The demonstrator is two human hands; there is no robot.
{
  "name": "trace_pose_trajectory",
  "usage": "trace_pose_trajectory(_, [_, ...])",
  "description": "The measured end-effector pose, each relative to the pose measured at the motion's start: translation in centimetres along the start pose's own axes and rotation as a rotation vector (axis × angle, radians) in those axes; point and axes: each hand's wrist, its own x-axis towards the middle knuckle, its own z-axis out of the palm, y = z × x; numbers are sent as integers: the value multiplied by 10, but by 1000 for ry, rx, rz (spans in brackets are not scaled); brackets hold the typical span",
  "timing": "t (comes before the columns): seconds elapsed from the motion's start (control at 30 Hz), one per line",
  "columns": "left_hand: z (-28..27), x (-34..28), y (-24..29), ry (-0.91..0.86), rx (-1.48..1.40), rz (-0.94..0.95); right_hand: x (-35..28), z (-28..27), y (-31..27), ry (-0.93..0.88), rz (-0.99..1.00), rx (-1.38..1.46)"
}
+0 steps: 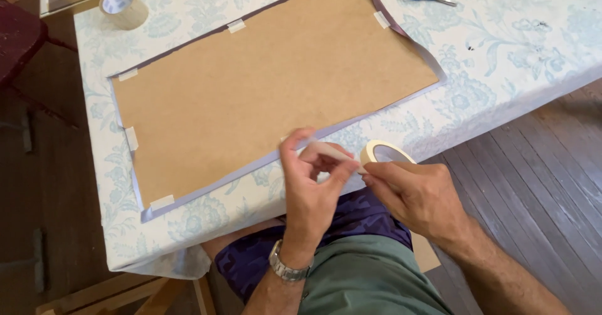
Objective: Taping a protective backing board onto the back of a framed artwork using masking tape.
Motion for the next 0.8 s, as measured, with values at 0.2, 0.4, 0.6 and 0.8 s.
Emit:
trace_pose_trajectory(0.2, [-14, 13, 11, 38, 135, 37, 0, -11, 1, -6, -9, -68])
trace_pose_trajectory(0.4, [-8, 13, 19, -139, 302, 157, 5, -18, -9, -167, 115, -175])
trace_pose_trajectory(0.6, [-10, 14, 27, -165, 345, 180, 6, -14, -16, -189, 234, 115])
trace_pose_trajectory(0.8, [-8, 18, 28, -180, 469, 267, -4, -11, 1, -214, 121, -3])
